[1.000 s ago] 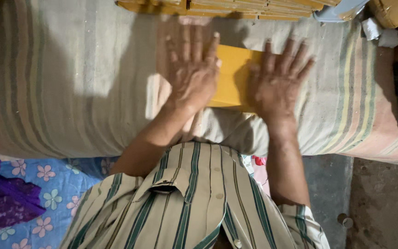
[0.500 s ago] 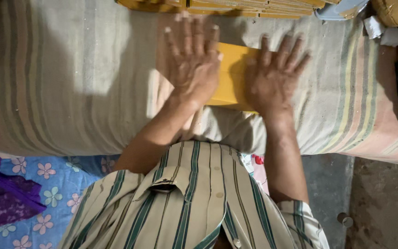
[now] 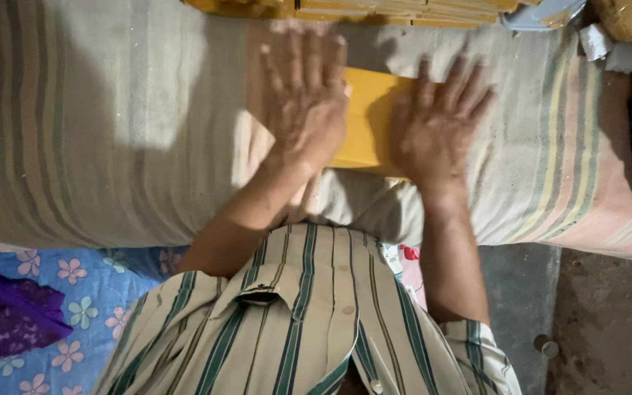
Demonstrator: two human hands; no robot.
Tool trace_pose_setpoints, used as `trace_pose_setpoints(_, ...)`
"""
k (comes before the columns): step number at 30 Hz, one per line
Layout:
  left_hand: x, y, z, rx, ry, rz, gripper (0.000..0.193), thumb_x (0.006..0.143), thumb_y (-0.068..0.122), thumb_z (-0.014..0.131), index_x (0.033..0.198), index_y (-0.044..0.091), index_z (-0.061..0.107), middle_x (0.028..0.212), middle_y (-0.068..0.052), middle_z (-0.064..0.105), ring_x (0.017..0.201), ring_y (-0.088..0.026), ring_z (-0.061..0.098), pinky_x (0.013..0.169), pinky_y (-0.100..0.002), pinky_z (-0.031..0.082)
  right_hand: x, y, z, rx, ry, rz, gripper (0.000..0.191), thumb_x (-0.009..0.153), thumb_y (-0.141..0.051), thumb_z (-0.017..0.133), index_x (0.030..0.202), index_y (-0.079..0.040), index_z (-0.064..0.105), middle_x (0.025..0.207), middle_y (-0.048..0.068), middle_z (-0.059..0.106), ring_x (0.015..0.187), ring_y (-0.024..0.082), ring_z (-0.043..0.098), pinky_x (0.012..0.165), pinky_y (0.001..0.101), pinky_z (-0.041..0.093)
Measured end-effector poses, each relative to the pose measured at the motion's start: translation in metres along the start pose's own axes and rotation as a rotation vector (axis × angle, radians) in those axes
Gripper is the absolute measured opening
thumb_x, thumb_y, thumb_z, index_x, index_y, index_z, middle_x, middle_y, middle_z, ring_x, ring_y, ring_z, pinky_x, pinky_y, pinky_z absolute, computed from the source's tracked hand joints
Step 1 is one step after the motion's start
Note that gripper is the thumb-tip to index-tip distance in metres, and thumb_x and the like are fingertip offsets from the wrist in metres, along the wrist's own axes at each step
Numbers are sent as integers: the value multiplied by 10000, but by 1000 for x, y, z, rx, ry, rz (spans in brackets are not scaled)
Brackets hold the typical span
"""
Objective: The person sits on the floor and folds yellow cardboard boxes by hand, pressing the flaps and creases flat with their palms, then places each finished box onto a growing stack of folded boxes beside them.
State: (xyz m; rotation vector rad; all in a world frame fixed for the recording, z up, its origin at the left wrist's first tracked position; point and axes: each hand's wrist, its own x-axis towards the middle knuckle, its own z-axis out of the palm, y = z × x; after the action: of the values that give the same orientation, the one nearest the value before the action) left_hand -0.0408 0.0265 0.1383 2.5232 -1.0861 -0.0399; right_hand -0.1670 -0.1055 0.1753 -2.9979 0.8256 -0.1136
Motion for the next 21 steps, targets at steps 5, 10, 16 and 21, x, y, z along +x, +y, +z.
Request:
trace_pose_setpoints(5, 2, 20, 5, -57, -35, 84, 583, 1055, 330, 512, 1580, 118, 373, 1648, -279, 208, 1549, -486, 88, 1209, -728, 0, 11, -14, 11, 62, 1, -62, 650, 1078, -427, 323, 1603, -48, 379, 1650, 327, 267, 1535, 538, 108, 1211, 707, 46)
trace_pose_setpoints(10, 1, -14, -7, -6, -58, -26, 587, 1045, 323, 510, 1589, 139, 389, 1642, -315, 210, 1525, -501, 110, 1198, -732, 19, -2, 15, -1, 138, -8, 81, 633, 1075, -415, 334, 1605, -74, 395, 1646, 340, 262, 1523, 570, 97, 1205, 712, 34)
trace_pose_setpoints(16, 1, 7, 4, 10, -7, 61, 620, 1049, 356, 512, 1589, 77, 392, 1663, -266, 239, 1565, -435, 140, 1251, -721, 38, 18, -9, 10, -30, -22, -53, 654, 1056, -437, 328, 1584, -54, 379, 1611, 343, 270, 1485, 572, 82, 1158, 723, 13)
trace_pose_setpoints(21, 4, 7, 12, -11, 46, 119, 556, 1029, 297, 497, 1560, 141, 438, 1623, -319, 238, 1517, -500, 117, 1165, -747, 2, 15, -6, 10, 54, -67, -19, 665, 1079, -453, 297, 1617, -65, 339, 1651, 310, 261, 1533, 533, 71, 1212, 702, 11)
